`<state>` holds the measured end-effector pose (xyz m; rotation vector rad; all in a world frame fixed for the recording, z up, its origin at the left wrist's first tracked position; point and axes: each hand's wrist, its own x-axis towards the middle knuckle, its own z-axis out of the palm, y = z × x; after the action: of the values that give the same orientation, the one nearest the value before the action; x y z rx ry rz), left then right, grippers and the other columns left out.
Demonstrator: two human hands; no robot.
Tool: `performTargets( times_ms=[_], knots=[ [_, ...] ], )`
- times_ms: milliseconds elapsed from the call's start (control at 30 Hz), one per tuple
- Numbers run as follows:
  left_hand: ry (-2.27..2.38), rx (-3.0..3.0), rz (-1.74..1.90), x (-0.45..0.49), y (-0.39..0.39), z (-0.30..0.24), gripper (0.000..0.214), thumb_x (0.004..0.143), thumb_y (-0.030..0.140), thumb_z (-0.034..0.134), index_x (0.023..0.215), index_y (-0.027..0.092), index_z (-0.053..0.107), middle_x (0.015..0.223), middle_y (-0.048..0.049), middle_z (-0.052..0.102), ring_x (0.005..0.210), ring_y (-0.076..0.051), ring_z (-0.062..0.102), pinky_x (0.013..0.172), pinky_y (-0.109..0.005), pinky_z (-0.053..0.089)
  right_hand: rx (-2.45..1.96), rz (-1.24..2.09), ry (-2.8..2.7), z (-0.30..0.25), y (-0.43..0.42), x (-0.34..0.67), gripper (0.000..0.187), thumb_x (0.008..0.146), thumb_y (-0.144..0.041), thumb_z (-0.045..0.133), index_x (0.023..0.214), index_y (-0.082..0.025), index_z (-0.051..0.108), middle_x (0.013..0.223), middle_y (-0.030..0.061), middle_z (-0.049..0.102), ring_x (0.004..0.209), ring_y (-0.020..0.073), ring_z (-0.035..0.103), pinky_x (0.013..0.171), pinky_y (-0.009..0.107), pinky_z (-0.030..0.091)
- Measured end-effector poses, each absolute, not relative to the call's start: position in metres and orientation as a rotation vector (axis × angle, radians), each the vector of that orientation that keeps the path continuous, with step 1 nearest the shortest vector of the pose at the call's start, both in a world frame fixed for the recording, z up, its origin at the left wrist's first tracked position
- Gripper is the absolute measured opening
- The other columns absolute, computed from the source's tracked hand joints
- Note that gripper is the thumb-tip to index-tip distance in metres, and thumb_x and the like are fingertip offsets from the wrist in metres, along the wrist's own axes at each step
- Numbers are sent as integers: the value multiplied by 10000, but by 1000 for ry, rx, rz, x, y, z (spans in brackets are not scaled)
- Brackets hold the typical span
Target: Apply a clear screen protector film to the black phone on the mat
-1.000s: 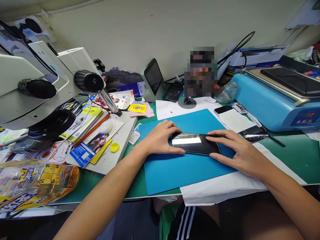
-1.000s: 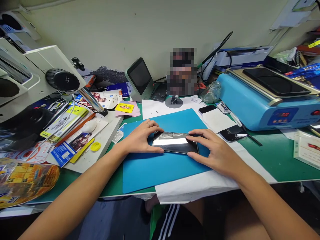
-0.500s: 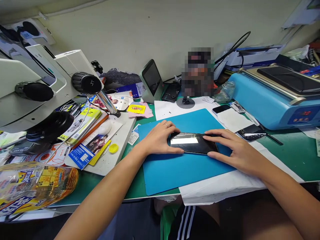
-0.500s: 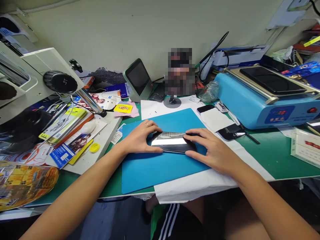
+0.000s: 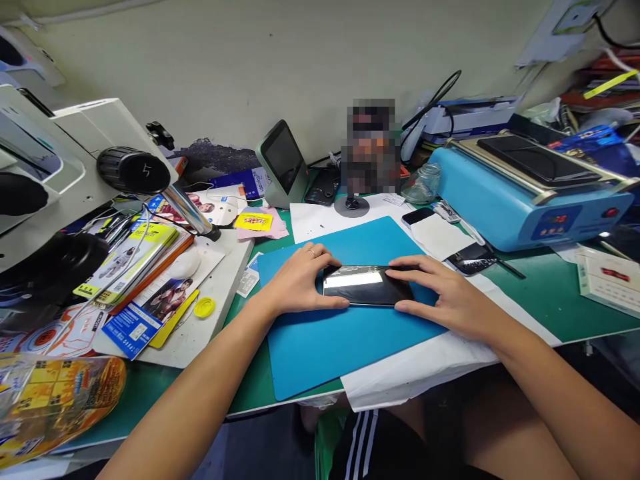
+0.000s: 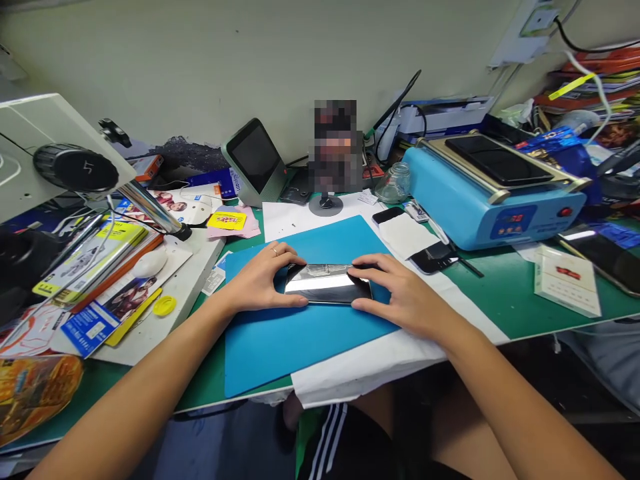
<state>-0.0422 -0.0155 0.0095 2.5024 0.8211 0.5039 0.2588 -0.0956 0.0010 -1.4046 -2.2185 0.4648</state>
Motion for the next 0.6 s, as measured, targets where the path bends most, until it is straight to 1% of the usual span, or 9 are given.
performTargets(
  times_ms=[133,233,333,467,600],
  knots=[
    [827,2499,496,-41,-16,10,585,751,566,835,1183,223,639,1107,-71,603,1056,-302,562,901,-436,486,-1423,498,-2224,2,-95,261,510,859,-563,675,1304,-315,667,1364,87,623,1232,322,613,1033,484,512],
    [834,2497,486,-42,-16,11,581,756,565,832,1187,228,637,1111,-71,603,1054,-303,564,894,-435,487,-1462,517,-2217,2,-96,261,558,851,-577,678,1355,-346,617,1364,79,621,1220,326,620,995,476,536],
    [836,2494,483,-42,-16,12,576,760,568,827,1190,235,638,1113,-71,605,1058,-306,566,890,-435,489,-1484,507,-2203,3,-97,260,591,847,-589,676,1380,-351,585,1345,78,631,1197,323,632,964,464,550],
    [831,2493,484,-41,-16,12,582,753,563,833,1186,225,643,1110,-73,604,1059,-311,565,889,-437,487,-1469,481,-2198,2,-99,258,587,850,-587,675,1373,-338,584,1316,87,643,1172,326,638,951,471,550],
    [832,2494,490,-41,-16,11,567,756,564,826,1180,232,645,1109,-72,603,1057,-314,564,896,-444,486,-1467,504,-2222,2,-98,259,570,868,-574,666,1380,-343,570,1338,91,617,1201,318,618,987,478,530]
  ],
)
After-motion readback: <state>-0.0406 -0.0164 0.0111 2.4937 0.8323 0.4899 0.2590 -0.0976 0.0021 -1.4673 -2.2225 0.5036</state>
